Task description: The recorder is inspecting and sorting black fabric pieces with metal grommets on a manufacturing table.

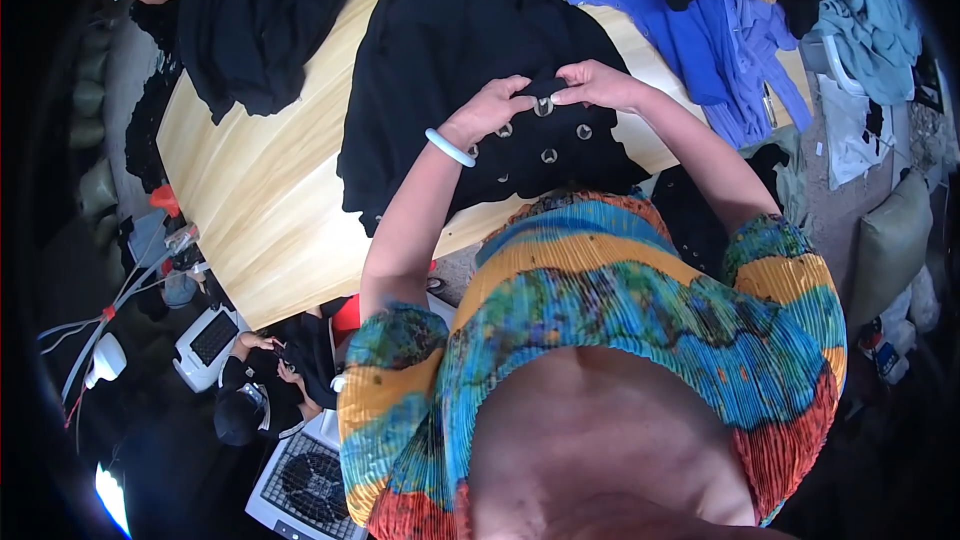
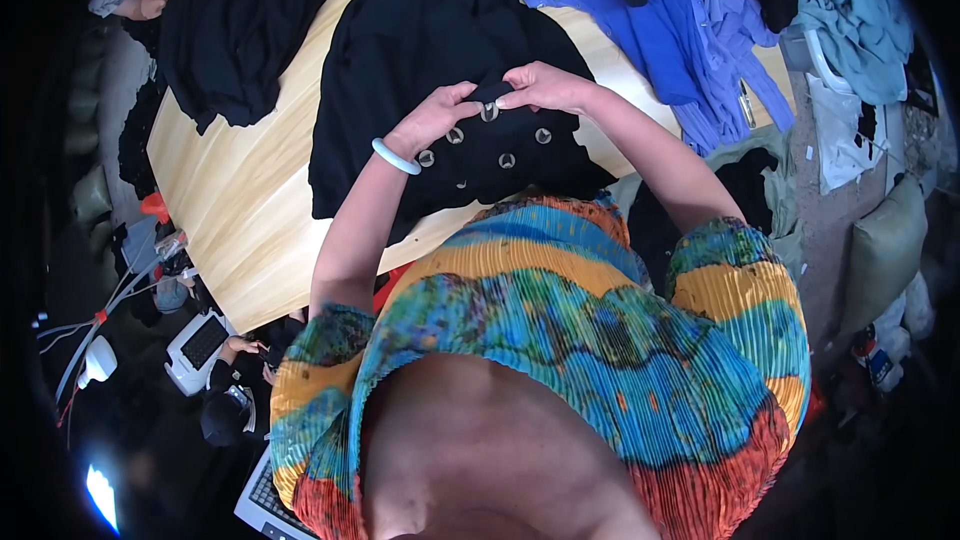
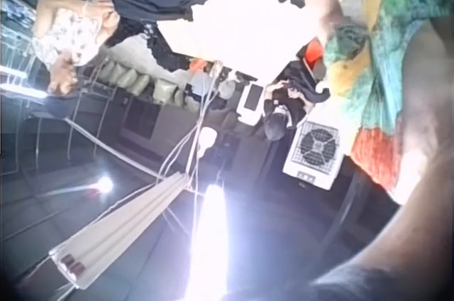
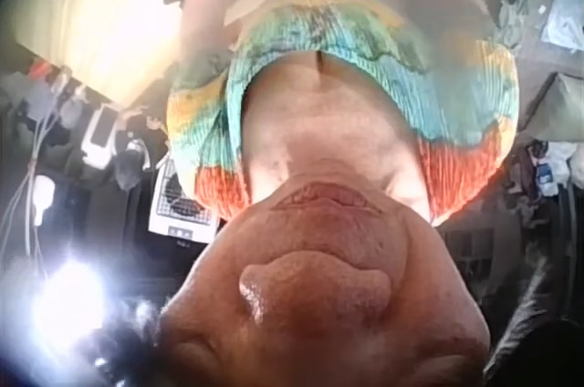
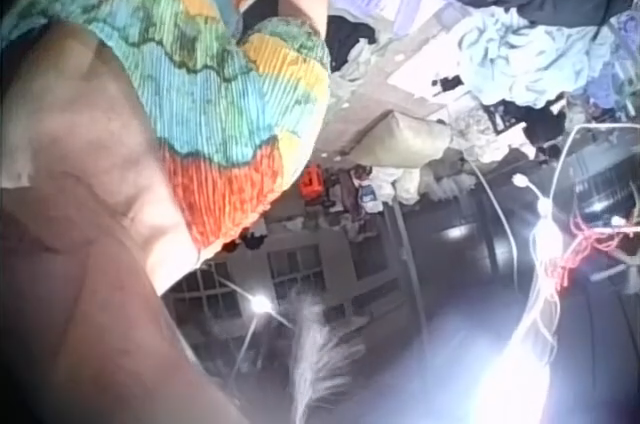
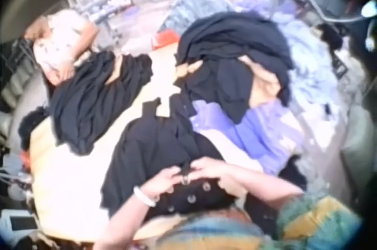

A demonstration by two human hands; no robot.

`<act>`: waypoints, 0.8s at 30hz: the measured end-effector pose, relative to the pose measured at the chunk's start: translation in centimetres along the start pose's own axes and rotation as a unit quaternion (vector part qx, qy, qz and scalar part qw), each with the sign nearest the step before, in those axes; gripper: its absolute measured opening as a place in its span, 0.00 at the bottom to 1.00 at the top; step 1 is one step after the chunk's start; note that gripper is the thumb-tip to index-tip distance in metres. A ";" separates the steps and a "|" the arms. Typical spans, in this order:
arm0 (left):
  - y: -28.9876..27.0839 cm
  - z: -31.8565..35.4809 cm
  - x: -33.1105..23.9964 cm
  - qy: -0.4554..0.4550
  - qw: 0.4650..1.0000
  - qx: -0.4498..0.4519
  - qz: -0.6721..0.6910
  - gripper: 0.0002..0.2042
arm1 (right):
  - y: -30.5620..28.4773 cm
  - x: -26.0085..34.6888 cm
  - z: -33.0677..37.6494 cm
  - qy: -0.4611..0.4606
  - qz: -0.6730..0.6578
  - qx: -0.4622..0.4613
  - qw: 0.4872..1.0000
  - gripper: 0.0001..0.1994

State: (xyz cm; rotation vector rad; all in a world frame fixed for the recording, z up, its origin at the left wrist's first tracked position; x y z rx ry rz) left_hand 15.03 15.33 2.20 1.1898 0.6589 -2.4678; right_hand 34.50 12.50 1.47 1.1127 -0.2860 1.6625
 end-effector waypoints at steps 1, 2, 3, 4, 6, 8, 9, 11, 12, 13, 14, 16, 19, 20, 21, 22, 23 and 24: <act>0.0 0.4 -0.1 -0.017 0.996 0.026 0.078 0.09 | 0.3 0.3 0.2 0.003 0.005 0.001 1.000 0.04; 0.1 0.7 -0.1 -0.014 0.996 0.022 0.083 0.09 | 0.8 0.5 0.5 0.014 -0.081 0.007 0.997 0.04; 0.4 0.9 -0.2 -0.022 0.989 -0.010 0.149 0.09 | 1.1 0.7 0.7 0.025 -0.167 0.011 0.986 0.05; 0.6 1.1 -0.2 -0.030 0.976 -0.041 0.213 0.09 | 1.3 0.7 0.6 0.028 -0.161 0.012 0.986 0.05; 1.8 0.5 2.4 -0.028 0.946 -0.070 0.316 0.10 | 1.5 0.7 -0.1 -0.007 -0.070 -0.004 0.998 0.04; 2.1 1.0 2.8 -0.003 0.898 -0.036 0.439 0.11 | 2.0 0.5 -0.8 -0.053 -0.037 -0.003 0.998 0.08; 2.2 1.1 2.9 0.006 0.895 -0.034 0.445 0.10 | 2.0 0.6 -0.8 -0.068 0.027 -0.048 0.996 0.11; 2.3 2.0 2.2 -0.002 0.924 -0.040 0.381 0.10 | 2.7 0.1 -1.3 -0.097 0.112 -0.098 0.984 0.17; 2.4 1.9 2.4 -0.051 0.962 -0.062 0.260 0.12 | 2.8 -0.3 -1.3 -0.086 0.108 -0.108 0.985 0.17; 2.0 2.7 1.6 -0.055 0.989 -0.094 0.103 0.15 | 1.8 -1.5 -1.4 -0.087 0.174 -0.131 0.972 0.13; 2.8 2.4 3.3 -0.036 0.985 -0.166 0.008 0.18 | 2.6 -2.4 -1.6 -0.122 0.176 -0.171 0.962 0.11; 4.4 5.1 3.1 0.050 0.924 -0.362 -0.116 0.20 | -0.6 -6.5 -0.8 -0.174 0.242 -0.288 0.910 0.14; 3.8 12.3 7.5 0.077 0.824 -0.527 -0.193 0.20 | -0.5 -10.0 0.3 -0.192 0.204 -0.424 0.861 0.16; 3.3 15.0 9.7 0.025 0.775 -0.593 -0.217 0.20 | 0.2 -10.3 0.7 -0.182 0.207 -0.441 0.854 0.16; 2.7 17.3 12.9 -0.011 0.727 -0.642 -0.243 0.20 | 1.2 -10.7 1.5 -0.171 0.209 -0.461 0.845 0.16; 2.8 19.1 16.8 -0.111 0.697 -0.678 -0.204 0.21 | 2.7 -10.8 1.9 -0.187 0.211 -0.462 0.841 0.14; 2.9 20.6 20.4 -0.185 0.682 -0.692 -0.148 0.22 | 4.0 -11.2 1.9 -0.209 0.186 -0.452 0.847 0.13; 2.7 21.7 23.6 -0.256 0.704 -0.660 -0.060 0.26 | 5.3 -11.7 1.7 -0.231 0.160 -0.443 0.852 0.13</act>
Point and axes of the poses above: each hand's wrist, its own z-axis away from the middle knuckle, its own y-axis out of the palm, x = y × z, the point moved 1 cm from there along -z, towards the middle knuckle, and after that the axes turned 14 degrees about -z, right-handed, at the moved point
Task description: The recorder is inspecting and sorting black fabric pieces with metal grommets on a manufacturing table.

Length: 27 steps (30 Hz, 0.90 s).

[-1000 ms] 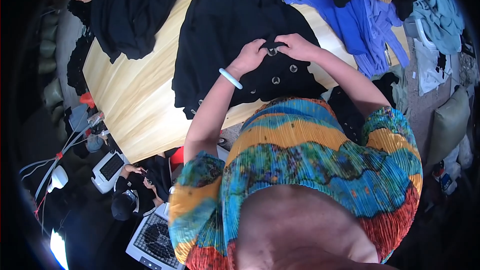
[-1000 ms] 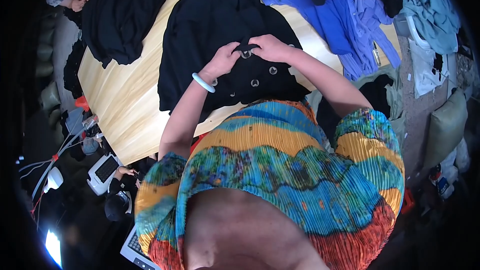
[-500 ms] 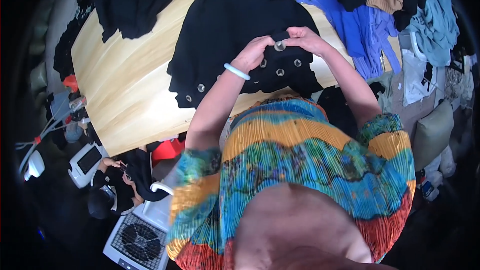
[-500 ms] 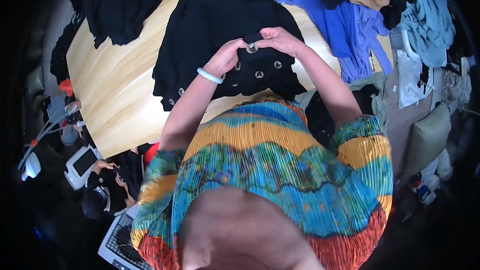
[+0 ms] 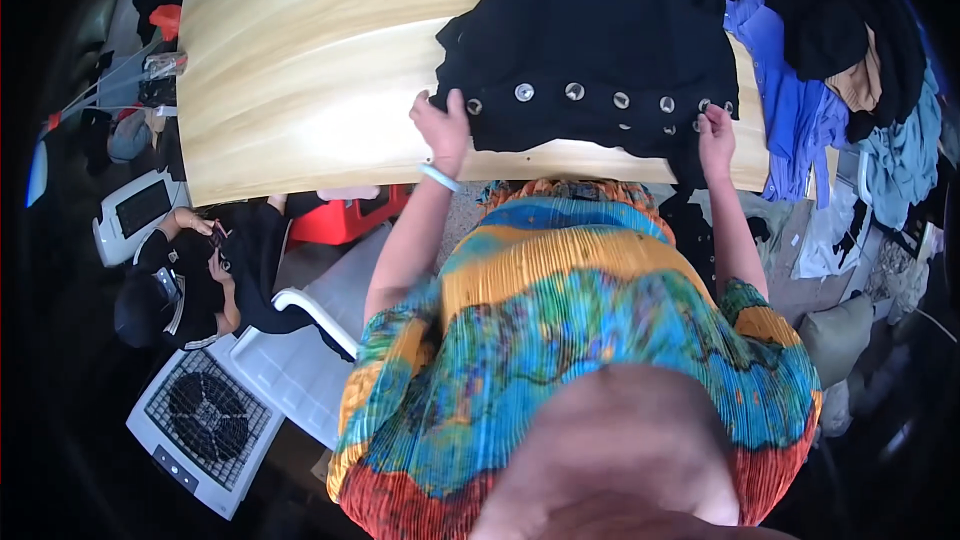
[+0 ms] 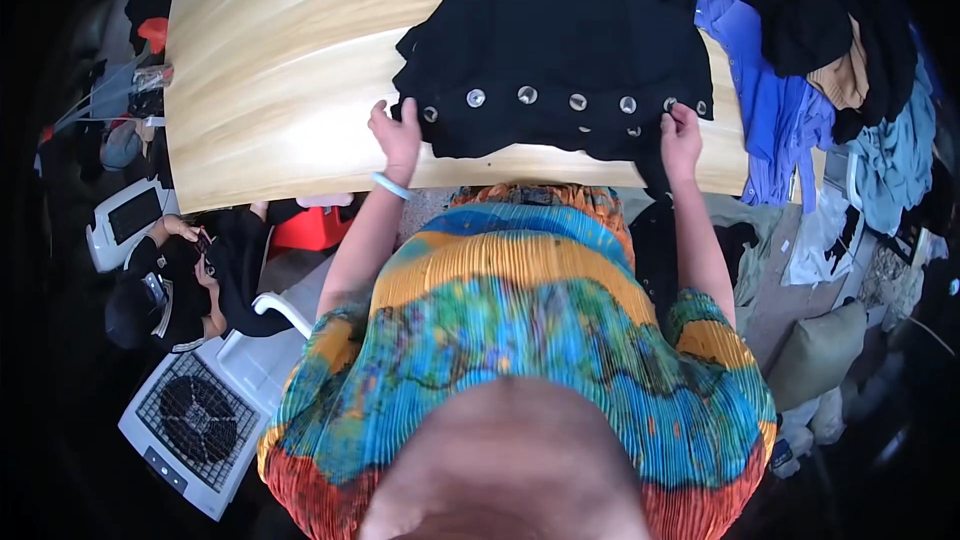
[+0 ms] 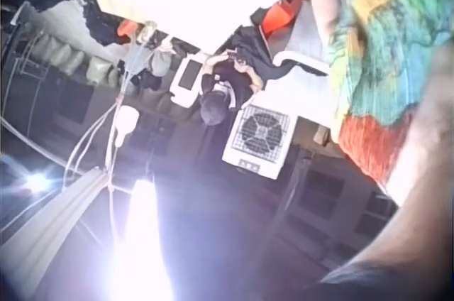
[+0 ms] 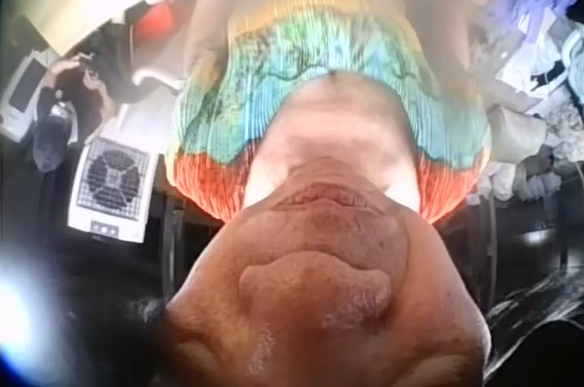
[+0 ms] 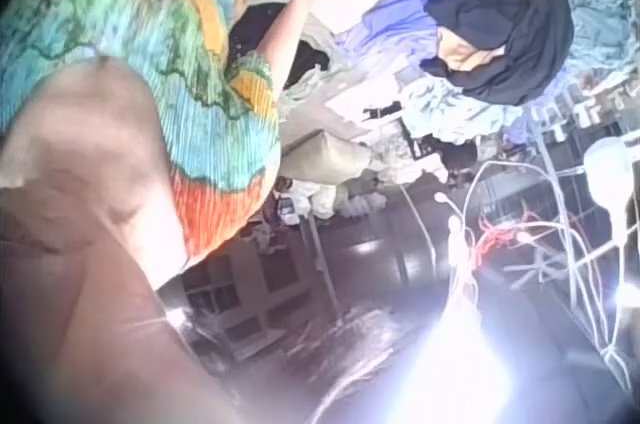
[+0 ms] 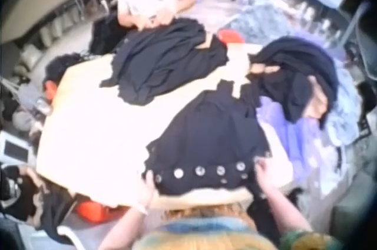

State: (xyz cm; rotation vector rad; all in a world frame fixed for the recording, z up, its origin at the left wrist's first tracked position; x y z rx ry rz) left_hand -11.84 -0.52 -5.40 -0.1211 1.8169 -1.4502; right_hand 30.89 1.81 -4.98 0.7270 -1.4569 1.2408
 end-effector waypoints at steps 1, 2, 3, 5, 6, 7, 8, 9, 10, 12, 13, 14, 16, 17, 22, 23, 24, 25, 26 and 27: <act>0.0 -1.1 1.3 -0.037 0.995 0.083 0.026 0.29 | 1.3 0.4 0.9 -0.016 0.004 0.004 1.000 0.13; 0.2 -2.1 2.5 -0.076 0.982 0.166 0.049 0.32 | 3.4 2.5 2.0 0.003 0.004 0.010 1.000 0.12; 0.9 -3.1 4.0 -0.055 0.980 0.184 0.052 0.37 | 5.4 3.9 2.8 0.037 -0.025 0.024 0.999 0.12; 2.5 -5.3 5.7 0.023 0.980 0.175 0.097 0.36 | 9.1 6.1 4.2 -0.097 0.037 0.056 0.993 0.12; 2.4 -6.3 4.8 0.036 0.958 0.274 0.078 0.28 | 10.7 7.6 5.2 -0.098 0.025 0.076 0.992 0.12; 2.4 -6.8 4.8 0.043 0.957 0.276 0.079 0.28 | 12.2 7.8 5.9 -0.092 0.017 0.094 0.991 0.11; 2.2 -7.3 4.9 0.060 0.938 0.310 0.142 0.24 | 14.1 9.3 6.9 -0.137 0.001 0.111 0.984 0.11; 1.7 -7.7 5.3 0.076 0.915 0.342 0.202 0.19 | 15.7 10.7 8.0 -0.126 0.015 0.144 0.981 0.10; 0.0 -6.8 1.5 0.081 0.917 0.345 0.184 0.14 | 15.8 10.8 8.6 -0.117 0.026 0.147 0.982 0.10; -3.0 -6.3 -1.1 0.054 0.897 0.336 0.282 0.13 | 17.4 13.0 10.2 -0.104 -0.007 0.189 0.976 0.13; -3.8 -6.2 -2.1 -0.005 0.852 0.353 0.388 0.12 | 18.4 13.3 10.9 -0.114 0.002 0.189 0.975 0.18; -5.2 -6.1 -3.7 -0.037 0.806 0.410 0.426 0.12 | 19.0 14.2 11.5 -0.098 -0.010 0.189 0.977 0.27; -6.6 -5.3 -6.3 -0.068 0.731 0.496 0.464 0.11 | 20.2 14.8 12.3 -0.131 -0.060 0.204 0.968 0.41; -6.5 -4.4 -7.4 -0.054 0.729 0.528 0.431 0.12 | 20.3 15.2 12.8 -0.128 -0.038 0.186 0.973 0.46; -10.8 0.7 -13.4 0.244 0.858 0.413 0.184 0.11 | 19.9 16.6 12.6 -0.139 -0.166 0.082 0.973 0.45; -10.4 1.0 -13.7 0.279 0.858 0.404 0.149 0.10 | 18.6 16.8 12.4 -0.136 -0.177 0.081 0.971 0.39; -10.7 1.8 -15.1 0.361 0.838 0.384 0.142 0.09 | 17.4 16.7 12.2 -0.133 -0.161 0.053 0.976 0.32; -10.7 2.4 -16.3 0.442 0.815 0.344 0.148 0.08 | 15.7 16.6 11.8 -0.120 -0.161 0.056 0.978 0.29; -10.9 3.2 -17.5 0.443 0.795 0.379 0.167 0.07 | 14.4 16.5 11.6 -0.106 -0.166 0.068 0.978 0.26; -11.4 4.0 -18.9 0.443 0.775 0.411 0.186 0.06 | 12.9 16.1 11.6 -0.168 -0.166 -0.009 0.972 0.22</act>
Point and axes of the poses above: each hand's wrist, its own z-axis away from the middle knuckle, its own y-axis out of the palm, x = y × z, the point moved 1 cm from there along -z, towards the middle knuckle, and after that the axes turned 14 degrees about -z, right-handed, at the moved point
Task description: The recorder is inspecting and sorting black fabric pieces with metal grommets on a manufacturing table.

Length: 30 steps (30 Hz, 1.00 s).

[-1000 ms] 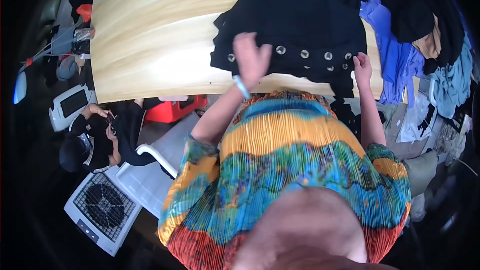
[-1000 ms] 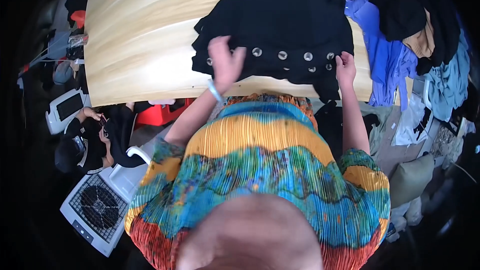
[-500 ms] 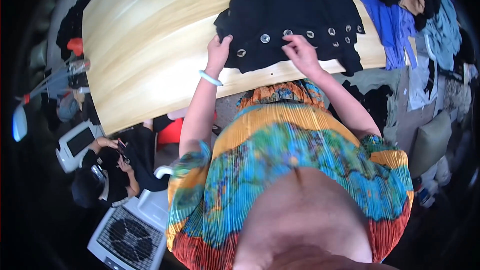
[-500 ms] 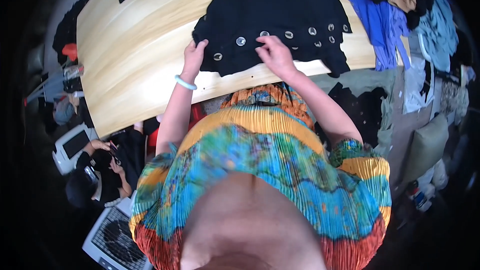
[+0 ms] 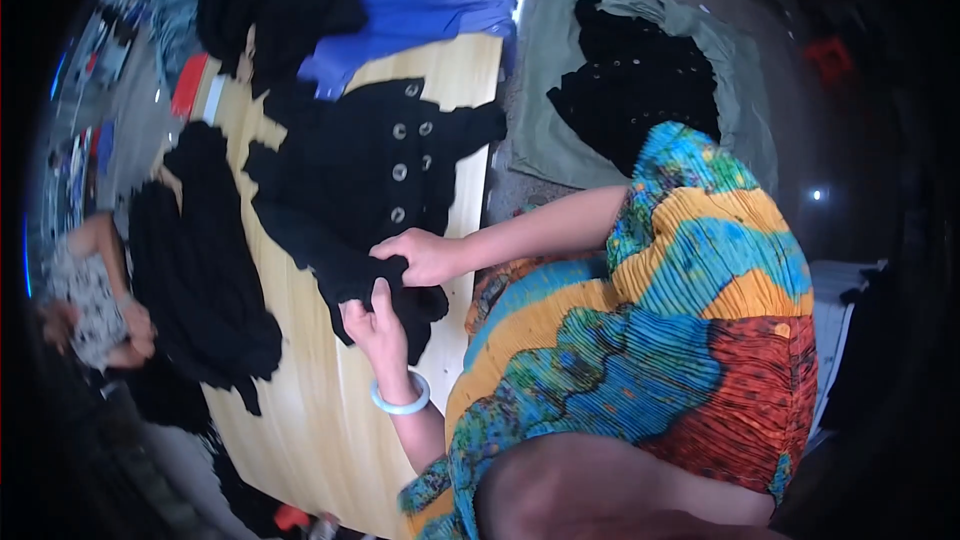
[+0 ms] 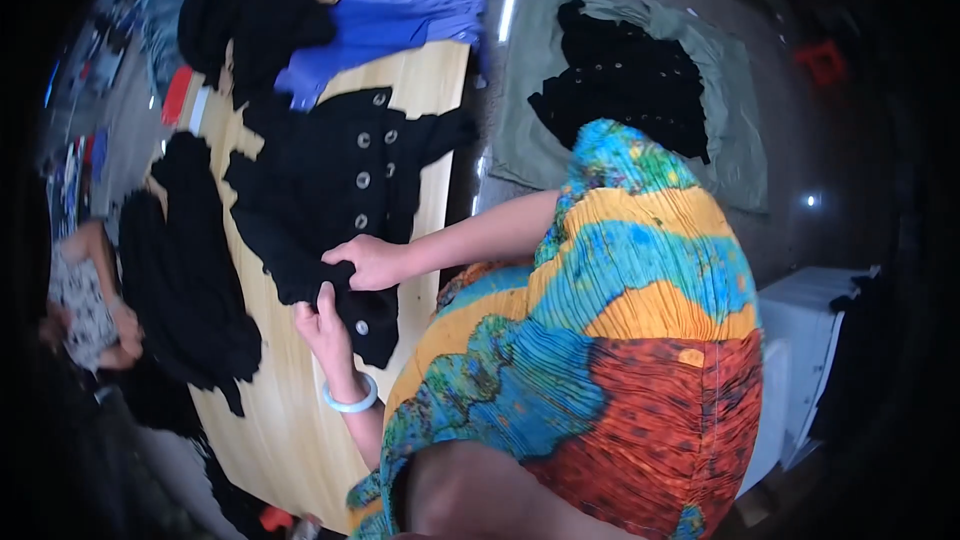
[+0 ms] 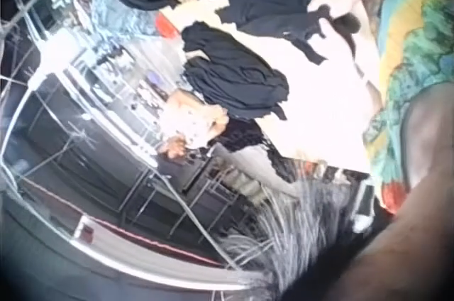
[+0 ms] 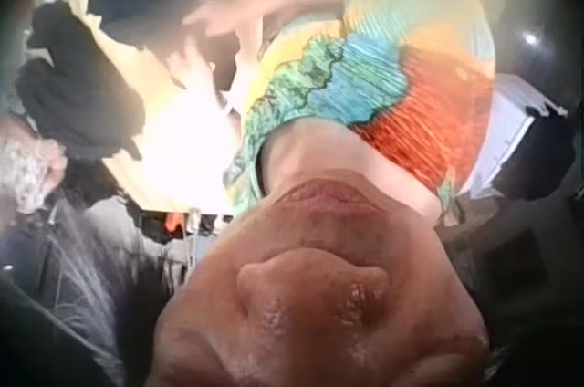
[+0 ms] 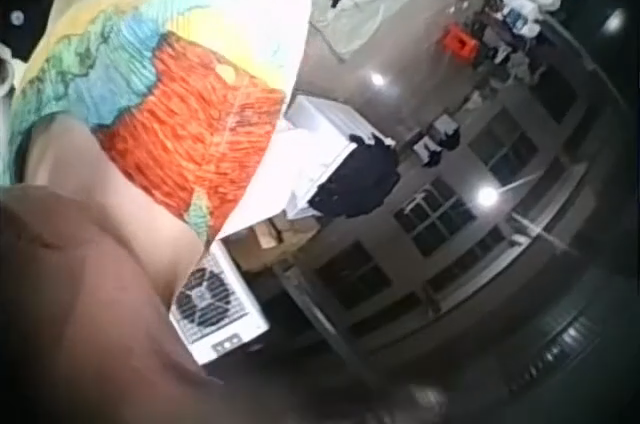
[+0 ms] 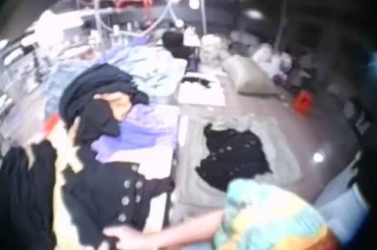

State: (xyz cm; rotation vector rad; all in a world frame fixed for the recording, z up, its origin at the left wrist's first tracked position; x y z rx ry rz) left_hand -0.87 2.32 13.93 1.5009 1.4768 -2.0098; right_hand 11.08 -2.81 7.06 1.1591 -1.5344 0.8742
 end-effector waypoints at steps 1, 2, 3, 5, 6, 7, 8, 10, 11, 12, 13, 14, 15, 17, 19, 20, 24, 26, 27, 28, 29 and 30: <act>0.0 -0.6 -0.3 -0.016 0.999 0.043 -0.012 0.05 | -2.1 1.4 -0.3 0.066 -0.076 0.002 0.995 0.20; 0.1 -1.4 -2.2 0.048 0.997 0.054 -0.037 0.04 | -4.5 3.6 -0.8 0.126 -0.151 0.010 0.980 0.19; 0.6 -2.1 -4.4 0.118 0.990 0.058 -0.057 0.03 | -6.6 5.5 -0.8 0.075 -0.190 -0.079 0.976 0.17; 2.2 -3.3 -6.2 0.156 0.987 0.043 0.006 0.04 | -11.8 7.7 -0.7 0.092 -0.145 -0.146 0.974 0.20; 3.0 -3.9 -6.3 0.159 0.987 0.039 0.003 0.05 | -14.1 8.6 -0.6 0.096 -0.180 -0.185 0.962 0.22; 3.5 -4.5 -6.0 0.159 0.987 0.040 0.006 0.04 | -16.0 12.1 -0.6 0.104 -0.268 -0.195 0.938 0.21; 3.8 -4.9 -5.4 0.136 0.990 0.048 0.003 0.03 | -17.9 13.5 -0.1 0.113 -0.295 -0.240 0.918 0.20; 4.3 -5.3 -5.2 0.107 0.992 0.050 0.034 0.02 | -21.5 16.2 0.1 0.047 -0.333 -0.281 0.899 0.16; 4.6 -5.5 -5.7 0.098 0.993 0.051 0.029 0.02 | -23.8 17.7 0.8 0.036 -0.336 -0.280 0.898 0.16; 4.9 -5.7 -5.8 0.101 0.993 0.058 0.027 0.02 | -25.8 19.5 1.5 0.026 -0.344 -0.310 0.886 0.14; 5.1 -5.9 -5.3 0.096 0.993 0.059 0.021 0.01 | -28.2 19.8 1.8 0.020 -0.349 -0.336 0.874 0.12; 5.5 -6.3 -5.1 0.098 0.993 0.061 0.023 0.01 | -30.8 20.9 2.4 0.006 -0.316 -0.370 0.873 0.11; 6.2 -7.0 -5.1 0.093 0.993 0.065 0.017 0.01 | -33.4 22.4 3.0 0.013 -0.338 -0.426 0.839 0.10; 7.7 -8.3 -4.8 0.089 0.993 0.071 -0.019 0.01 | -39.7 24.0 5.0 -0.038 -0.339 -0.456 0.822 0.11; 8.9 -9.0 -3.0 0.072 0.995 0.053 -0.043 0.02 | -44.8 25.2 5.5 -0.062 -0.257 -0.543 0.797 0.11; 9.2 -9.1 -2.7 0.054 0.996 0.054 -0.045 0.03 | -47.4 26.2 6.6 -0.103 -0.218 -0.535 0.810 0.11; 11.0 -10.2 -0.8 0.023 0.997 0.056 -0.054 0.05 | -53.4 35.0 11.8 -0.202 -0.088 -0.656 0.721 0.13; 11.6 -10.3 1.1 0.015 0.994 0.050 -0.100 0.05 | -55.4 36.6 11.9 -0.168 0.089 -0.707 0.681 0.12; 10.8 -9.6 1.3 -0.017 0.992 0.057 -0.109 0.05 | -56.6 36.5 11.3 -0.144 0.168 -0.715 0.663 0.12; 10.7 -9.0 1.9 -0.045 0.991 0.070 -0.109 0.05 | -57.3 36.5 11.1 -0.124 0.255 -0.717 0.637 0.12; 10.6 -8.6 2.5 -0.058 0.989 0.065 -0.116 0.05 | -58.2 36.1 10.9 -0.104 0.339 -0.710 0.608 0.12; 9.7 -7.7 3.4 -0.073 0.986 0.060 -0.135 0.05 | -59.3 35.0 10.0 -0.086 0.416 -0.689 0.587 0.12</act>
Point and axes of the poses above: each hand's wrist, its own z-axis away from the middle knuckle, its own y-axis out of the palm, x = y × z, the point moved 1 cm from there along -z, towards the middle knuckle, and after that the axes turned 14 degrees about -z, right-handed, at the moved point
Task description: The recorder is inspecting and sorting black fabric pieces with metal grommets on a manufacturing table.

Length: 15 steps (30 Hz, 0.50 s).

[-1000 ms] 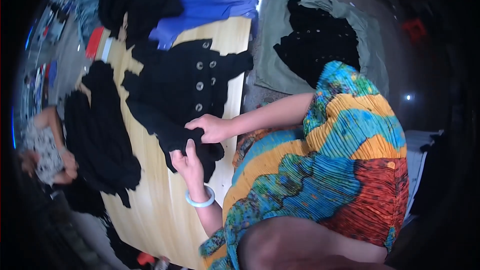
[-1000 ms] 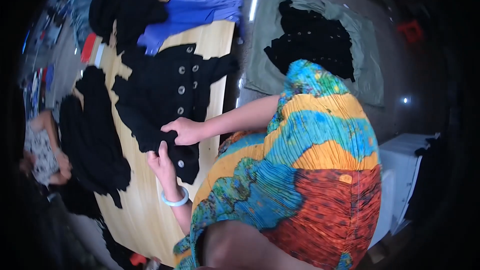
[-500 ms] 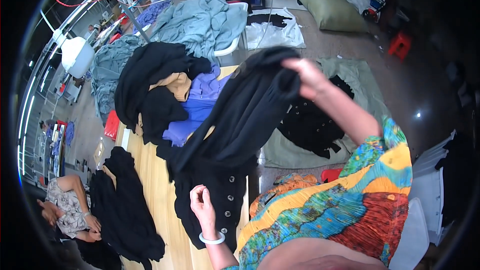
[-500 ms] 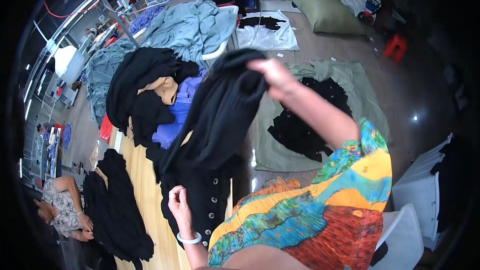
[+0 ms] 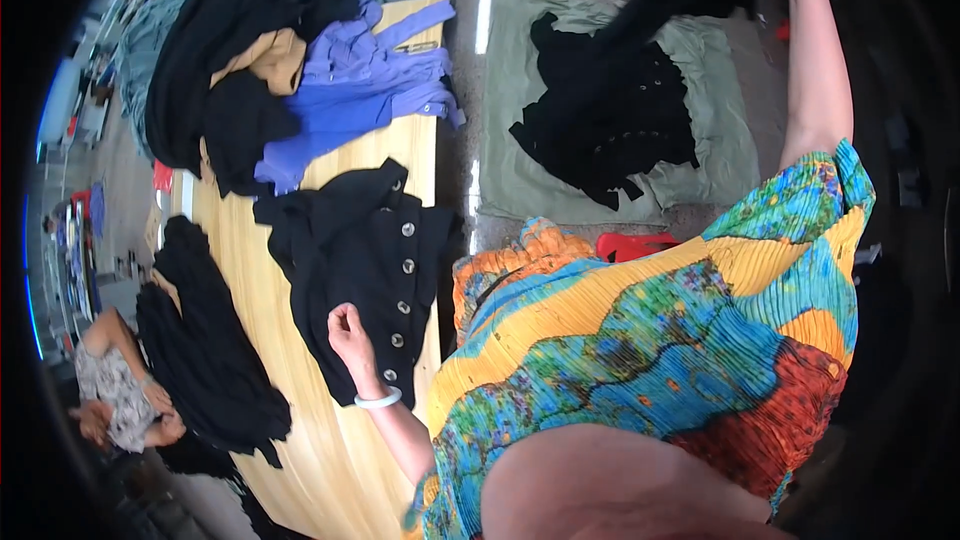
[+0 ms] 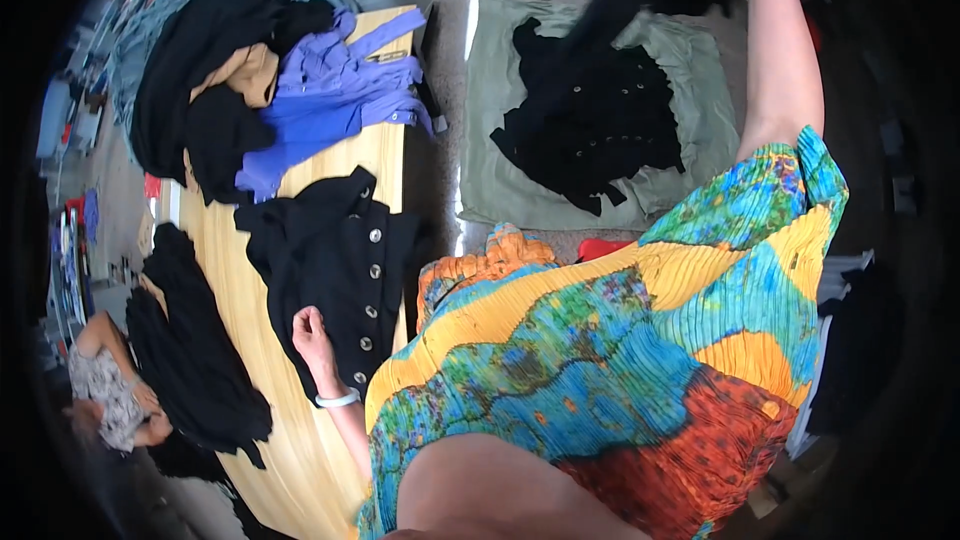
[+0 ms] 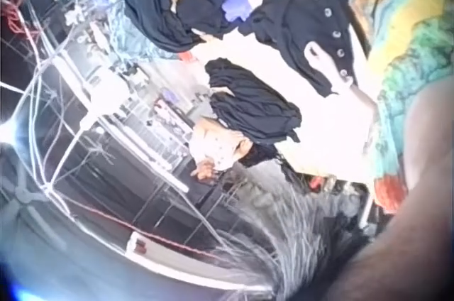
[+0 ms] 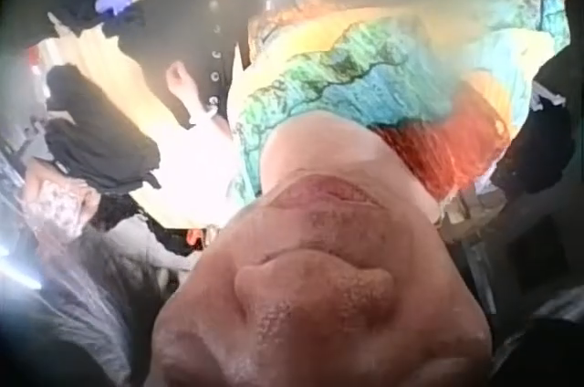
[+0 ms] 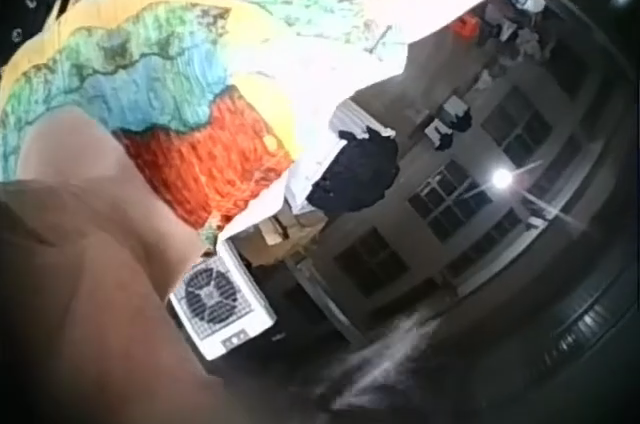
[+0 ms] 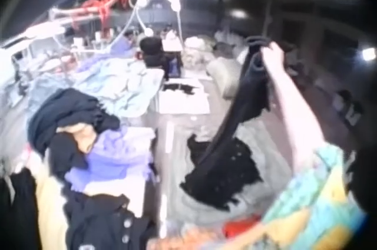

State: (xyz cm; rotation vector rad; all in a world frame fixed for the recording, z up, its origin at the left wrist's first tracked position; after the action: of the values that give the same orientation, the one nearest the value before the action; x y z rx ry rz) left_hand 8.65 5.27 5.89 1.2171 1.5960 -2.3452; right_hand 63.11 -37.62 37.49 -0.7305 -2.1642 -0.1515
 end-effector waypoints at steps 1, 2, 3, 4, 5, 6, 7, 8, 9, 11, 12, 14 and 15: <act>0.0 0.7 0.9 -0.014 1.000 -0.002 -0.013 0.05 | 0.9 -3.6 -1.5 -0.085 0.040 -0.013 0.995 0.13; -0.4 1.4 -0.1 0.018 0.999 -0.031 -0.040 0.06 | 1.8 -8.0 -3.1 -0.169 0.071 -0.021 0.983 0.14; -0.7 2.4 -0.3 0.005 0.998 -0.047 -0.047 0.06 | 3.4 -9.5 -1.7 -0.094 0.169 0.048 0.980 0.20; -1.0 3.1 -0.2 -0.003 0.998 -0.049 -0.041 0.07 | 3.5 -10.8 -0.1 -0.029 0.271 0.120 0.955 0.25; -1.1 2.9 -1.1 -0.027 0.998 -0.036 -0.046 0.07 | 3.6 -15.0 -0.7 -0.021 0.260 0.208 0.943 0.32; -0.7 2.4 0.1 -0.020 0.998 -0.053 -0.039 0.07 | 3.6 -20.7 -1.5 -0.017 0.249 0.290 0.924 0.38; -0.2 1.7 1.0 -0.043 0.998 -0.042 -0.028 0.07 | 3.6 -26.6 -0.8 -0.097 0.277 0.302 0.907 0.32; -0.5 3.1 2.4 -0.069 0.993 -0.069 -0.061 0.07 | 7.7 -27.6 5.0 0.101 0.104 0.496 0.856 0.23; -0.8 4.5 3.9 -0.109 0.988 -0.081 -0.077 0.07 | 11.2 -24.6 12.5 0.095 0.138 0.517 0.840 0.17; -1.5 6.4 5.6 -0.180 0.979 -0.087 -0.047 0.08 | 14.0 -25.0 22.1 -0.046 0.167 0.553 0.815 0.25; -1.2 7.0 6.8 -0.190 0.977 -0.091 -0.026 0.08 | 15.3 -24.3 25.9 0.015 0.120 0.614 0.780 0.27; -1.1 9.4 10.9 -0.219 0.966 -0.133 -0.027 0.09 | 17.2 -15.1 36.7 -0.030 0.052 0.674 0.736 0.24; -1.2 9.7 12.2 -0.220 0.963 -0.152 -0.006 0.09 | 17.2 -13.0 40.3 -0.002 -0.016 0.709 0.705 0.21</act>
State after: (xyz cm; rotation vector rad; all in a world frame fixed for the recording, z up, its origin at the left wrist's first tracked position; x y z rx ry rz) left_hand -5.79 2.47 0.70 0.5740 1.7095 -2.0734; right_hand 51.67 -15.40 -0.78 0.2478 -1.5891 1.3617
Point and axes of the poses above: each hand's wrist, its own z-axis away from the middle knuckle, its own y-axis out of the palm, x = y × z, the point moved 1 cm from there along -z, towards the middle knuckle, and after that the axes turned 14 degrees about -z, right-handed, at the moved point
